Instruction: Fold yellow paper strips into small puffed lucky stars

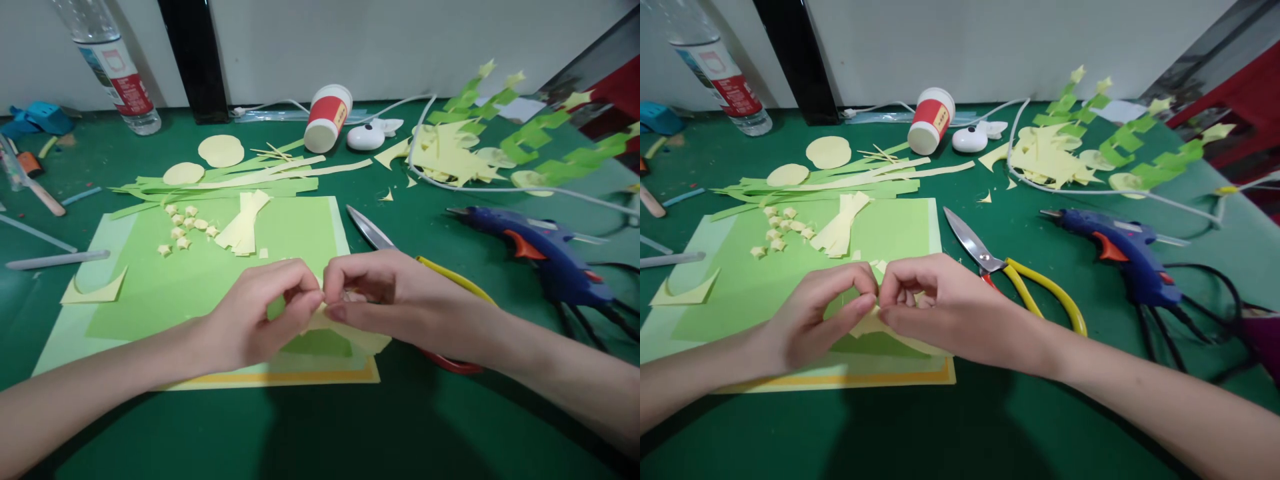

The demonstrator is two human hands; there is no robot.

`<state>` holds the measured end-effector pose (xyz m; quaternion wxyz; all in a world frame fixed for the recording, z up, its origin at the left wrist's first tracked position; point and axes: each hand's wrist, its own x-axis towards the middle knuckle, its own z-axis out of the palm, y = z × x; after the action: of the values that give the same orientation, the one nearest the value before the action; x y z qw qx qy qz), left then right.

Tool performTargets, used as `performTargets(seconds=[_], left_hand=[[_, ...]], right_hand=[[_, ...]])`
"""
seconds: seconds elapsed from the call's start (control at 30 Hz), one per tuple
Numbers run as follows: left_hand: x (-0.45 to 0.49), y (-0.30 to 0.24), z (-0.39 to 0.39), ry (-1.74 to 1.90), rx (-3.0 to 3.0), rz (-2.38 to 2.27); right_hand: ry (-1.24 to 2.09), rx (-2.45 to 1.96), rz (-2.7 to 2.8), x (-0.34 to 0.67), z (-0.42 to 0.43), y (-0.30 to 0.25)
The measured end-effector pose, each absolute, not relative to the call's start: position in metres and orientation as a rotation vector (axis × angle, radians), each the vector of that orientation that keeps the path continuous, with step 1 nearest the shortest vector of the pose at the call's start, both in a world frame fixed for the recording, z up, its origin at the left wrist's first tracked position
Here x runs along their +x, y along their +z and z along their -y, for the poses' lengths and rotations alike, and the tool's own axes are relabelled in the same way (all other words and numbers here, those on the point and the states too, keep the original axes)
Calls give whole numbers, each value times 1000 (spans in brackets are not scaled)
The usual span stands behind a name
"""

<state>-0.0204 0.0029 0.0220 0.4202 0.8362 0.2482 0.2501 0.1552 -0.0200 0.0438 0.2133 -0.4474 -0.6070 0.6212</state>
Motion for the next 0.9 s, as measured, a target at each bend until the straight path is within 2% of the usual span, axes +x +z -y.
performTargets(seconds=[0.4, 0.7, 0.9], left_hand=[[-22, 22, -11, 612, 2176, -492], [-22, 23, -8, 585, 2082, -618], [-22, 22, -7, 611, 2096, -420]], right_hand=[[1824, -1232, 1694, 155, 19, 46], [1657, -1198, 1575, 155, 21, 44], [1713, -1083, 1771, 157, 18, 45]])
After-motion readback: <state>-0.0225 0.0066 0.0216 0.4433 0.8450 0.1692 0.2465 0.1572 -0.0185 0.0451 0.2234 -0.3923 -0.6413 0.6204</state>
